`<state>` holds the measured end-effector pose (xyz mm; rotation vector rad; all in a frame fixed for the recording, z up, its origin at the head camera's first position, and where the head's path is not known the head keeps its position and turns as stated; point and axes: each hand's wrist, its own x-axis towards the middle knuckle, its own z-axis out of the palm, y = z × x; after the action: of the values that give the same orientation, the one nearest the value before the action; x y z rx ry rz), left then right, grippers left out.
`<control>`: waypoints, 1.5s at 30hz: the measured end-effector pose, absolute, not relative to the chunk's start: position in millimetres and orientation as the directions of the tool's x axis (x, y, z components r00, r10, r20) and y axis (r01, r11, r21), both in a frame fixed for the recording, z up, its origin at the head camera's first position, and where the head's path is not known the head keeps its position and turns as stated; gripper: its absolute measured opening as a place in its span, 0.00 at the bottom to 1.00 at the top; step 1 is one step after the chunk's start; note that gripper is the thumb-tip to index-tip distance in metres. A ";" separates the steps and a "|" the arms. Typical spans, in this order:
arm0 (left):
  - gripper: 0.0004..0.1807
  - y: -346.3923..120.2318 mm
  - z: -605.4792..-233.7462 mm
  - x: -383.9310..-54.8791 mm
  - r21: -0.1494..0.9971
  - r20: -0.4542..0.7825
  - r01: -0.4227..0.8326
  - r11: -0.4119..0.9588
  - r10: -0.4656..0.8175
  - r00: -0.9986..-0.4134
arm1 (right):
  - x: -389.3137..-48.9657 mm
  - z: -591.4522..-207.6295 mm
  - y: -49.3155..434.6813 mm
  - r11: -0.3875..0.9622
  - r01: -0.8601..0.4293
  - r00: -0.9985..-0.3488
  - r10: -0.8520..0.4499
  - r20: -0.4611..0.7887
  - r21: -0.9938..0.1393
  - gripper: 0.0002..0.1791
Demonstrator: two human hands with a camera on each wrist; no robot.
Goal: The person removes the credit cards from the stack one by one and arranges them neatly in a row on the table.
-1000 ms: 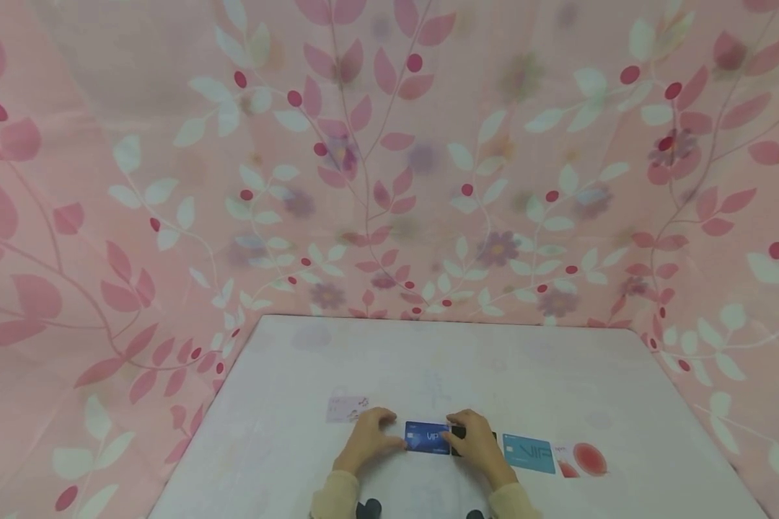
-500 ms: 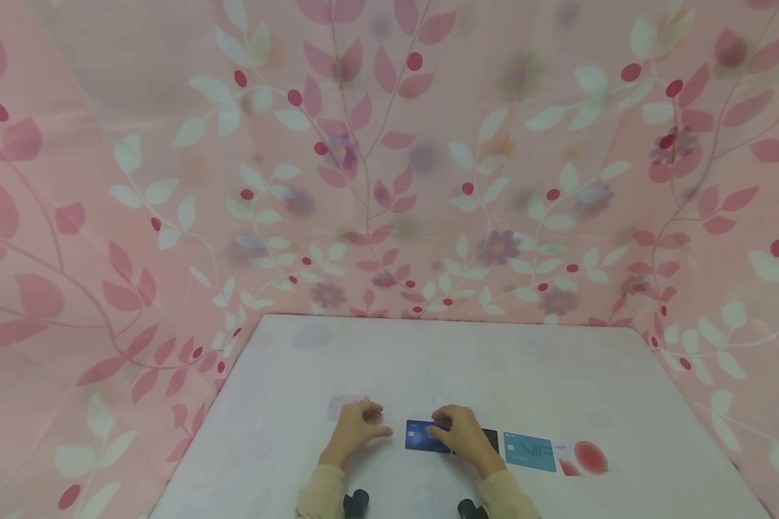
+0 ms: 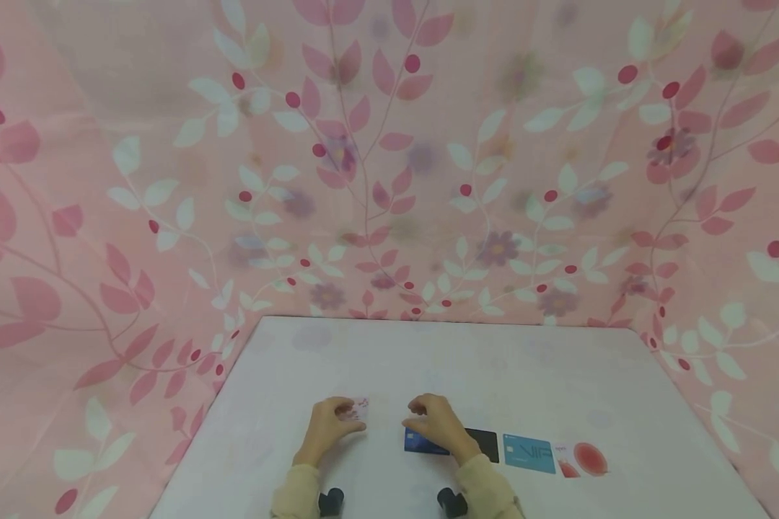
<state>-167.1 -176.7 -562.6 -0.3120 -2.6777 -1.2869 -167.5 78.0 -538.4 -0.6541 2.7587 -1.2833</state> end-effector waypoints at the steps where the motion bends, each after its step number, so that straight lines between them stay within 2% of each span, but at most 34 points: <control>1: 0.26 -179.5 -562.0 -166.7 0.750 0.223 0.244 0.614 0.112 -0.968 | -168.4 -538.0 75.1 0.560 -0.368 -0.907 -0.391 0.155 -0.743 0.18; 7: 0.26 -194.3 -558.3 -165.7 0.740 0.206 0.208 0.639 0.079 -0.975 | -173.8 -540.9 57.2 0.526 -0.386 -0.892 -0.422 0.161 -0.758 0.18; 20: 0.33 -220.5 -559.6 -172.7 0.650 0.244 0.239 0.722 0.100 -0.965 | -189.1 -550.5 23.5 0.576 -0.464 -0.864 -0.464 0.198 -0.673 0.18; 29: 0.39 -227.1 -566.5 -178.9 0.631 0.180 0.199 0.750 0.108 -0.978 | -207.8 -559.8 1.2 0.631 -0.466 -0.862 -0.481 0.158 -0.621 0.17; 36: 0.40 -229.1 -567.1 -182.7 0.630 0.112 0.159 0.760 0.114 -0.987 | -210.7 -561.1 -11.8 0.689 -0.440 -0.872 -0.480 0.092 -0.576 0.25; 45: 0.40 -231.2 -568.8 -184.0 0.617 0.113 0.179 0.767 0.139 -0.984 | -215.3 -556.9 -24.9 0.738 -0.467 -0.849 -0.528 0.014 -0.487 0.32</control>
<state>-184.0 -231.2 -568.8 -0.2603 -2.8957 -1.0204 -215.3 -24.9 -556.9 -0.8089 2.8107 -0.7374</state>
